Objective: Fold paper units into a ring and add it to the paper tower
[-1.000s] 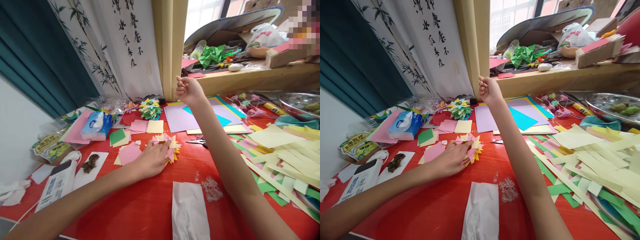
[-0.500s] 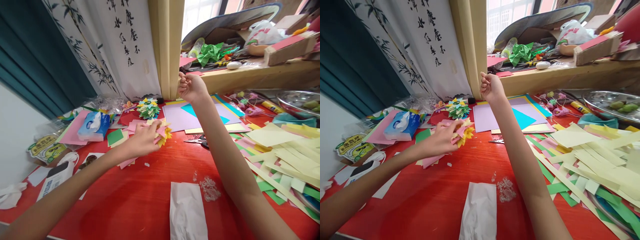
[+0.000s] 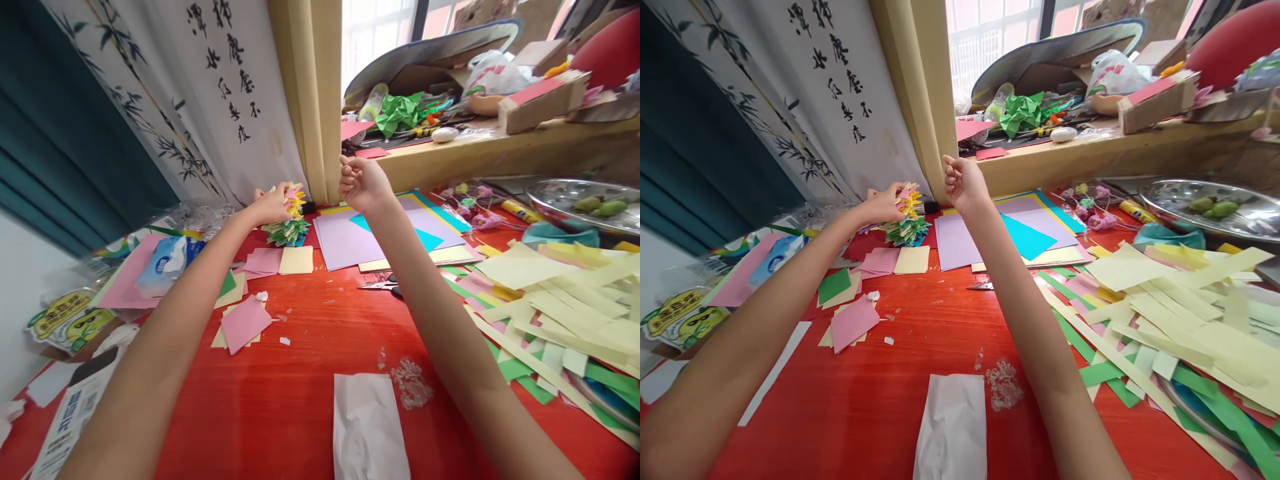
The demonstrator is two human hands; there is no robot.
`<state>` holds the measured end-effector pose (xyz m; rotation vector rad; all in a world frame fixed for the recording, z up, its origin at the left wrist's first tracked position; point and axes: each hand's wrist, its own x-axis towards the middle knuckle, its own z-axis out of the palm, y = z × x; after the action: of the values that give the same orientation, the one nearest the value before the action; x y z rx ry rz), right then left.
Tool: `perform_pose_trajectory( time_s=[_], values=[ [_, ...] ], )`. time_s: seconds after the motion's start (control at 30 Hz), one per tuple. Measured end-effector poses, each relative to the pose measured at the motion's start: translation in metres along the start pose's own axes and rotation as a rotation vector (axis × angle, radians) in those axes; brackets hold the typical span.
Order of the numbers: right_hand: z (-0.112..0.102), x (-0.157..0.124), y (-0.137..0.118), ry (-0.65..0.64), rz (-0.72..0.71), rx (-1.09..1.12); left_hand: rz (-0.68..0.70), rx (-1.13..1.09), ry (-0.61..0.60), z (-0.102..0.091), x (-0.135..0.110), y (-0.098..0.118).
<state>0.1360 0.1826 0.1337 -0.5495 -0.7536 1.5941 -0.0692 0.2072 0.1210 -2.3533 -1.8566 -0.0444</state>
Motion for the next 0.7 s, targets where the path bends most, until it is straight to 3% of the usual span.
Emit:
perform_pose_trajectory(
  time_s=[0.1, 0.2, 0.37, 0.7],
  values=[
    [-0.001, 0.0, -0.001, 0.007, 0.011, 0.039, -0.008, 0.032, -0.099, 0.01, 0.007, -0.003],
    [-0.001, 0.001, -0.001, 0.021, 0.012, 0.057, -0.001, 0.046, -0.14, 0.007, 0.007, -0.007],
    [-0.002, 0.002, 0.001, 0.018, 0.0, -0.022, 0.035, 0.07, -0.16, -0.008, 0.003, -0.012],
    [0.001, -0.002, -0.002, 0.033, -0.005, -0.008, 0.042, 0.086, -0.138, -0.018, -0.003, -0.017]
  ],
)
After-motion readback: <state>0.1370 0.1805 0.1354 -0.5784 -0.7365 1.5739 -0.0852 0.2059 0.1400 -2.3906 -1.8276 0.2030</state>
